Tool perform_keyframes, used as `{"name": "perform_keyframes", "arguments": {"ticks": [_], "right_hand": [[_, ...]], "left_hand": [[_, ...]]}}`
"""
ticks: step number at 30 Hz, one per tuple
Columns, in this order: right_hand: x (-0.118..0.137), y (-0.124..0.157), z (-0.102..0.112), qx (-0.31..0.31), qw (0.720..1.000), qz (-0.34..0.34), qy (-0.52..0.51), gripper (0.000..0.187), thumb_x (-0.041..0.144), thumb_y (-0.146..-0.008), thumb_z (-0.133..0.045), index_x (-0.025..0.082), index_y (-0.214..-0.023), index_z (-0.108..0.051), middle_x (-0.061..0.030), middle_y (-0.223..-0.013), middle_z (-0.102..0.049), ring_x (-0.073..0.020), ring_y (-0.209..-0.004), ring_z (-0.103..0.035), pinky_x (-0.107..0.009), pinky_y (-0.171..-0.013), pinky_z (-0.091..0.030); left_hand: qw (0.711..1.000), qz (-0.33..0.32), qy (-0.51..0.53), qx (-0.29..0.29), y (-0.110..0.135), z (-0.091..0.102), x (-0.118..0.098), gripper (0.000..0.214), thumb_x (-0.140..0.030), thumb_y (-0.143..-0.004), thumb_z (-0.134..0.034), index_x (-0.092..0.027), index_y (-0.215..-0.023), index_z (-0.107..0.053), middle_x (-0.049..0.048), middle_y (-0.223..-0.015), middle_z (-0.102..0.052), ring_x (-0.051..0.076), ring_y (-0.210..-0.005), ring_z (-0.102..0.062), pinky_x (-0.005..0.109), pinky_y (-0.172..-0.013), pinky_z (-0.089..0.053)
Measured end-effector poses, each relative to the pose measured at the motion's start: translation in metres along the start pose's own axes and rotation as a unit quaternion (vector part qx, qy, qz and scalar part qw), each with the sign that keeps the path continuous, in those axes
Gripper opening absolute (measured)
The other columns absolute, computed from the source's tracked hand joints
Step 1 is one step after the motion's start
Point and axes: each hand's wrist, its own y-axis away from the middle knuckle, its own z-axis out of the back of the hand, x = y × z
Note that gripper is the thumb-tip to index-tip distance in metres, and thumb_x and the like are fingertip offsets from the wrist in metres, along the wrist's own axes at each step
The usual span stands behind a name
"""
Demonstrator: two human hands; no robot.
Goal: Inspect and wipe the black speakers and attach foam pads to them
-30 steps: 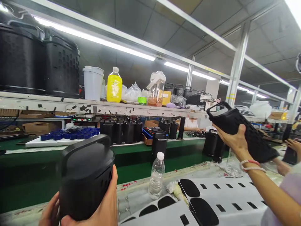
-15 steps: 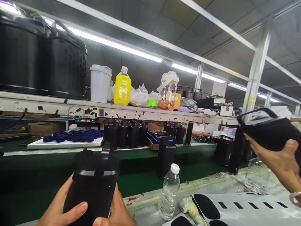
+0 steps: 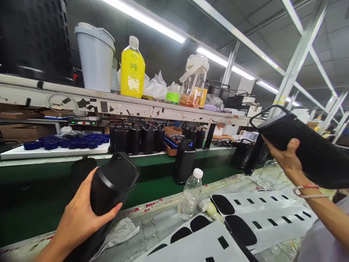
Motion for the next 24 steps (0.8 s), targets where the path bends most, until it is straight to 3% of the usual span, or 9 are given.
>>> {"name": "perform_keyframes", "arguments": {"ticks": [4, 8, 12, 15, 17, 20, 22, 23, 24], "right_hand": [[-0.012, 0.005, 0.005, -0.062, 0.994, 0.073, -0.044, 0.064, 0.031, -0.086, -0.008, 0.011, -0.11, -0.064, 0.0047, -0.111, -0.067, 0.007, -0.095, -0.063, 0.002, -0.049, -0.023], [-0.017, 0.005, 0.006, -0.066, 0.993, 0.085, -0.049, 0.074, 0.046, -0.083, -0.005, 0.01, -0.116, -0.06, 0.0021, -0.119, -0.063, 0.0022, -0.088, -0.065, 0.003, -0.05, -0.015], [-0.02, -0.005, 0.02, -0.053, 0.994, 0.085, -0.047, 0.061, 0.05, -0.088, -0.019, 0.018, -0.107, -0.067, 0.0056, -0.12, -0.064, -0.0012, -0.082, -0.067, 0.005, -0.044, -0.021], [-0.02, -0.011, 0.031, -0.028, 0.995, 0.08, -0.047, 0.05, 0.041, -0.092, -0.027, 0.017, -0.11, -0.067, 0.0027, -0.117, -0.066, -0.0068, -0.088, -0.068, 0.004, -0.043, -0.031], [-0.015, -0.013, 0.031, -0.006, 0.996, 0.078, -0.043, 0.05, 0.036, -0.095, -0.023, 0.021, -0.112, -0.068, 0.0046, -0.115, -0.067, -0.0077, -0.089, -0.069, 0.001, -0.047, -0.035], [-0.012, -0.004, -0.003, 0.034, 0.997, 0.068, -0.019, 0.052, 0.039, -0.1, -0.02, 0.026, -0.107, -0.07, 0.0072, -0.109, -0.07, -0.0068, -0.089, -0.069, -0.008, -0.061, -0.049], [-0.032, 0.016, -0.056, 0.071, 0.997, 0.036, 0.013, 0.045, 0.052, -0.097, -0.042, 0.02, -0.105, -0.072, -0.0017, -0.106, -0.071, -0.0142, -0.094, -0.069, -0.027, -0.081, -0.057], [-0.053, 0.032, -0.092, 0.089, 0.995, 0.012, 0.031, 0.049, 0.055, -0.092, -0.053, 0.013, -0.113, -0.068, -0.0098, -0.114, -0.068, -0.0181, -0.104, -0.066, -0.04, -0.093, -0.055], [-0.082, 0.05, -0.132, 0.108, 0.992, -0.02, 0.056, 0.048, 0.056, -0.088, -0.059, 0.016, -0.114, -0.068, -0.0112, -0.121, -0.065, -0.0199, -0.115, -0.061, -0.043, -0.102, -0.05]], "left_hand": [[1.0, -0.019, -0.011, 0.014, 0.0, 0.006, 0.004, 0.095, -0.059, -0.073, -0.063, -0.029, -0.151, -0.017, 0.0084, -0.145, -0.044, 0.036, -0.129, -0.049, 0.043, -0.086, -0.054], [0.999, 0.008, -0.009, 0.046, -0.003, 0.015, 0.002, 0.097, -0.06, -0.073, -0.063, -0.029, -0.152, -0.015, 0.0074, -0.149, -0.04, 0.036, -0.13, -0.048, 0.046, -0.089, -0.054], [0.998, 0.049, 0.036, 0.029, -0.009, 0.026, 0.0, 0.099, -0.064, -0.069, -0.066, -0.03, -0.151, -0.021, 0.0071, -0.147, -0.042, 0.037, -0.128, -0.048, 0.057, -0.105, -0.044], [0.992, 0.085, 0.087, 0.012, -0.015, 0.039, -0.002, 0.098, -0.062, -0.066, -0.069, -0.025, -0.147, -0.029, 0.0098, -0.139, -0.048, 0.038, -0.124, -0.05, 0.056, -0.107, -0.042], [0.99, 0.095, 0.104, 0.002, -0.017, 0.049, -0.004, 0.095, -0.06, -0.067, -0.069, -0.022, -0.146, -0.033, 0.0093, -0.134, -0.051, 0.037, -0.121, -0.052, 0.052, -0.107, -0.043], [0.992, 0.086, 0.092, -0.021, -0.019, 0.064, -0.004, 0.097, -0.062, -0.062, -0.071, -0.023, -0.144, -0.037, 0.0073, -0.131, -0.053, 0.036, -0.117, -0.054, 0.051, -0.107, -0.043], [0.993, 0.085, 0.075, -0.03, -0.02, 0.071, -0.002, 0.096, -0.062, -0.06, -0.071, -0.024, -0.142, -0.04, 0.006, -0.128, -0.054, 0.037, -0.114, -0.055, 0.052, -0.104, -0.045], [0.993, 0.088, 0.064, -0.037, -0.02, 0.075, -0.001, 0.093, -0.061, -0.061, -0.07, -0.026, -0.141, -0.041, 0.0049, -0.126, -0.055, 0.037, -0.113, -0.055, 0.053, -0.103, -0.045], [0.993, 0.093, 0.054, -0.043, -0.02, 0.078, 0.001, 0.089, -0.059, -0.063, -0.07, -0.028, -0.14, -0.041, 0.0038, -0.125, -0.056, 0.036, -0.113, -0.055, 0.053, -0.103, -0.045]]}}
